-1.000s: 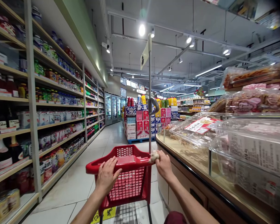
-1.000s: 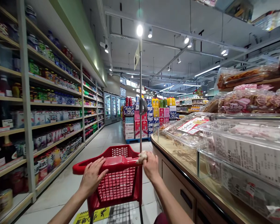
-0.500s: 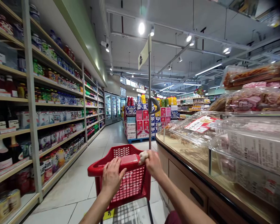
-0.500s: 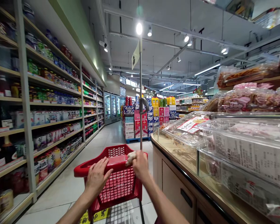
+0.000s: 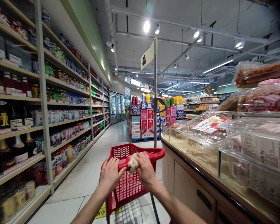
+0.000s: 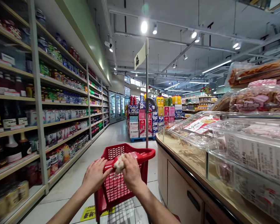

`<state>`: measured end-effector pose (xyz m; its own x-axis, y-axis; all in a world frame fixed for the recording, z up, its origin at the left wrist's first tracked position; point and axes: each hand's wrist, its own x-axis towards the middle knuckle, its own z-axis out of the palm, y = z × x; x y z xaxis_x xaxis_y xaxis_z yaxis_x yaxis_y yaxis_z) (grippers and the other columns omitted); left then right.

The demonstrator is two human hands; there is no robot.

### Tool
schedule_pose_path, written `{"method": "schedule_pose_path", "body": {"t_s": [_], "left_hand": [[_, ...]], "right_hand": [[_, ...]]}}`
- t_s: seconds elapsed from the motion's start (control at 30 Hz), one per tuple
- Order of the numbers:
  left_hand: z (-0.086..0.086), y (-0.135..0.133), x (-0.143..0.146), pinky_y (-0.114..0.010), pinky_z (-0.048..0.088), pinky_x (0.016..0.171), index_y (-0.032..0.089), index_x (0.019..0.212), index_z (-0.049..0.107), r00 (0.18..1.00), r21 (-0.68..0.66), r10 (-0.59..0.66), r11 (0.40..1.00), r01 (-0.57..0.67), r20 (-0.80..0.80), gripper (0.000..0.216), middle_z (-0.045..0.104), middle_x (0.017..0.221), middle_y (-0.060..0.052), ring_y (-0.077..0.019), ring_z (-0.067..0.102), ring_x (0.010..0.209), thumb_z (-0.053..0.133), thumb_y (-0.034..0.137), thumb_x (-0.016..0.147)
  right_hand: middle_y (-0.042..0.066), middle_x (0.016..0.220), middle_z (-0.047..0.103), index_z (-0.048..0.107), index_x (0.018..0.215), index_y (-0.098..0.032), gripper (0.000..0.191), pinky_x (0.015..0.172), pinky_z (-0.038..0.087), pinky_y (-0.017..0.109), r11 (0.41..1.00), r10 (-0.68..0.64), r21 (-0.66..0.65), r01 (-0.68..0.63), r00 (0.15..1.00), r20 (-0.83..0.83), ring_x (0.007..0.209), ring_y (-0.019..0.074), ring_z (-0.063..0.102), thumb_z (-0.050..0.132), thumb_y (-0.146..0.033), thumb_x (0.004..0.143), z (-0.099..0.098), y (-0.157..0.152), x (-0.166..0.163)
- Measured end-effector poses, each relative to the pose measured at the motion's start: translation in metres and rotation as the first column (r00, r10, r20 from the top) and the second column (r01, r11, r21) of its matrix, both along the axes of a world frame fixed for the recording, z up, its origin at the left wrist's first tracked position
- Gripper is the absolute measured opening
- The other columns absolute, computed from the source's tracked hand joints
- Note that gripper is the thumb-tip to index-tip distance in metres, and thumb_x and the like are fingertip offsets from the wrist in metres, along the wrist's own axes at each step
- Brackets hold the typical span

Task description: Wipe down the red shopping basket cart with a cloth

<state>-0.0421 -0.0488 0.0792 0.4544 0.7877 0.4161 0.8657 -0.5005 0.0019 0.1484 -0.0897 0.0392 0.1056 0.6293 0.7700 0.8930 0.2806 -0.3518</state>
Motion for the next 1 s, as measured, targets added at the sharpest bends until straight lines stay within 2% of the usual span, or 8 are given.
{"method": "schedule_pose_path", "body": {"t_s": [0.07,0.23,0.4,0.5,0.67,0.8,0.9,1.0], "left_hand": [[-0.001,0.001,0.000,-0.039,0.020,0.104,0.012,0.123,0.045,0.999,-0.033,-0.051,0.998,0.052,0.011,0.052,0.044,0.131,-0.011,-0.0218,0.035,0.124,0.034,0.043,0.083],[0.002,0.005,-0.008,-0.036,0.030,0.098,0.017,0.109,0.054,0.990,-0.066,-0.098,0.992,0.105,0.102,0.045,0.055,0.120,-0.009,-0.0220,0.044,0.116,0.037,0.047,0.081],[0.007,-0.016,0.017,-0.035,0.040,0.084,0.016,0.089,0.060,0.995,-0.039,-0.032,0.999,0.036,0.093,0.036,0.063,0.097,-0.010,-0.0230,0.055,0.096,0.037,0.042,0.082],[0.005,-0.034,0.040,-0.037,0.035,0.093,0.012,0.102,0.058,0.992,-0.029,-0.056,0.998,0.060,0.110,0.039,0.058,0.111,-0.014,-0.0256,0.049,0.108,0.039,0.040,0.082],[-0.012,-0.034,0.057,-0.035,0.024,0.104,0.014,0.130,0.035,0.914,-0.166,-0.285,0.926,0.340,0.288,0.052,0.039,0.135,-0.009,-0.0197,0.033,0.125,0.030,0.039,0.085],[-0.034,-0.015,0.066,-0.042,0.012,0.107,0.011,0.133,0.026,0.927,-0.326,-0.204,0.894,0.307,0.314,0.058,0.025,0.143,-0.009,-0.0207,0.017,0.132,0.022,0.044,0.086],[-0.044,-0.014,0.083,-0.042,0.009,0.108,0.011,0.131,0.031,0.940,-0.298,-0.223,0.907,0.296,0.257,0.056,0.029,0.141,-0.010,-0.0204,0.019,0.131,0.024,0.043,0.085],[-0.047,-0.016,0.090,-0.041,0.009,0.108,0.017,0.131,0.032,0.918,-0.269,-0.325,0.885,0.380,0.229,0.053,0.033,0.139,-0.006,-0.0185,0.024,0.129,0.024,0.042,0.086]], "right_hand": [[0.004,0.126,0.050,0.055,0.110,-0.021,0.046,0.103,0.019,0.043,1.000,0.019,0.002,-0.019,1.000,0.023,0.121,0.0200,0.038,0.039,-0.009,0.068,0.000,0.001,0.002],[0.007,0.116,0.056,0.058,0.105,-0.019,0.043,0.099,0.026,0.043,0.977,-0.213,-0.063,0.205,0.960,-0.181,0.113,0.0211,0.045,0.034,-0.011,0.071,0.009,0.001,0.038],[0.006,0.130,0.045,0.054,0.113,-0.020,0.049,0.103,0.021,0.041,1.000,0.013,-0.022,-0.012,1.000,0.007,0.123,0.0200,0.036,0.040,-0.011,0.067,-0.004,0.001,0.006],[0.005,0.128,0.048,0.055,0.112,-0.021,0.046,0.103,0.019,0.044,0.998,-0.001,-0.061,-0.001,1.000,-0.022,0.123,0.0200,0.036,0.036,-0.013,0.070,-0.003,0.000,0.017],[0.006,0.120,0.054,0.056,0.109,-0.020,0.047,0.097,0.030,0.041,0.981,-0.179,-0.102,0.164,0.971,-0.159,0.113,0.0206,0.046,0.034,-0.013,0.069,0.012,-0.008,0.075],[0.005,0.115,0.056,0.058,0.104,-0.020,0.046,0.095,0.033,0.035,0.994,-0.097,-0.070,0.089,0.988,-0.117,0.109,0.0186,0.048,0.034,-0.011,0.065,0.006,-0.029,0.062],[0.005,0.115,0.056,0.059,0.097,-0.020,0.042,0.099,0.027,0.038,0.998,-0.011,-0.060,0.008,0.999,-0.042,0.114,0.0195,0.044,0.036,-0.012,0.064,-0.002,-0.044,0.045],[0.007,0.114,0.057,0.058,0.100,-0.019,0.041,0.101,0.021,0.045,0.990,-0.108,-0.096,0.102,0.992,-0.061,0.112,0.0209,0.046,0.035,-0.014,0.066,-0.002,-0.055,0.064]]}}
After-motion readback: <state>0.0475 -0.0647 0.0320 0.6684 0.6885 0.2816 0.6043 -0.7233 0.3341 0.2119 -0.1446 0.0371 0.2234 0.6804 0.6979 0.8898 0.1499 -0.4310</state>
